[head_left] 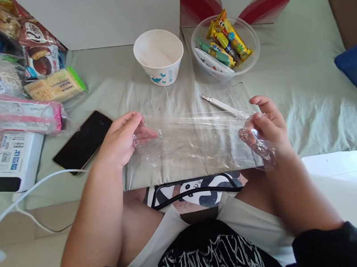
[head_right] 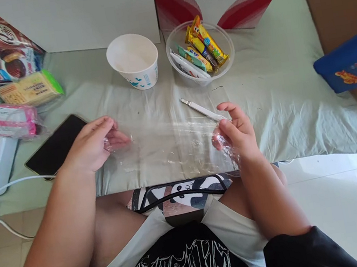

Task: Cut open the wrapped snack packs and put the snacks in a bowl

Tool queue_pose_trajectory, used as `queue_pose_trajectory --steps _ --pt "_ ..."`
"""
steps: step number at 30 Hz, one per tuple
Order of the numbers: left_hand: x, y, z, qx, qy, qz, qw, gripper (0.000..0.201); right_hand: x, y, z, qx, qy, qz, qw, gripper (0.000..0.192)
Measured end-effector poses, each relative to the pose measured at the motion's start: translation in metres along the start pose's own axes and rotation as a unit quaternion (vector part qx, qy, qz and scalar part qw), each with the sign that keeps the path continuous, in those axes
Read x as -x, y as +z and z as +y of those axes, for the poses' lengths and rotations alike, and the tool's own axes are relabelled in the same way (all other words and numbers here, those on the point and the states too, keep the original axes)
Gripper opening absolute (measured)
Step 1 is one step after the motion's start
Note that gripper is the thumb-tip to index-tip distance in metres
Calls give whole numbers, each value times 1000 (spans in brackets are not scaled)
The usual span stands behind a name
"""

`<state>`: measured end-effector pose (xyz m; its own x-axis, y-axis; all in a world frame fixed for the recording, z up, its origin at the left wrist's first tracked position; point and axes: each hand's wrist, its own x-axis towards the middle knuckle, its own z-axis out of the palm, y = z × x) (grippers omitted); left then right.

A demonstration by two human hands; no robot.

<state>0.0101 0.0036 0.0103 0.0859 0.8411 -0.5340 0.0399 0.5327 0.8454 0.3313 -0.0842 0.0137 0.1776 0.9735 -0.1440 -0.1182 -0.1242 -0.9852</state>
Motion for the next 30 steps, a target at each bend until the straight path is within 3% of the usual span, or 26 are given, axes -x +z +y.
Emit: queue_pose_trajectory --steps 3,5,8,11,14,17,20,25,27,30 --pt "-4 0 0 -34 -45 -26 998 35 -8 -15 -3 -43 12 -53 998 54" --pt "-5 0 1 -50 -63 -50 996 35 -19 -19 0 -66 -11 -46 997 50" --pt "-6 5 3 -61 -74 -93 991 35 -36 -8 8 -83 -9 -62 995 48" --pt "-6 14 1 -83 -98 -132 983 35 -39 18 16 -87 80 -214 970 67" --pt "-4 23 -2 -97 -91 -162 978 38 -31 38 16 -55 166 -393 903 94" --pt "-3 26 -1 -88 -72 -184 976 41 -20 46 14 6 181 -455 872 98" --pt "-1 26 6 1 -70 -217 974 54 -15 46 16 -8 155 -407 900 83" --pt "2 42 3 251 15 -221 942 92 -18 49 24 -55 86 -165 981 73" --pt "3 53 -6 245 24 -236 940 111 -19 51 28 -53 62 -106 991 70" --pt "3 62 -16 163 10 -228 960 128 -20 52 32 -36 38 -62 997 66"
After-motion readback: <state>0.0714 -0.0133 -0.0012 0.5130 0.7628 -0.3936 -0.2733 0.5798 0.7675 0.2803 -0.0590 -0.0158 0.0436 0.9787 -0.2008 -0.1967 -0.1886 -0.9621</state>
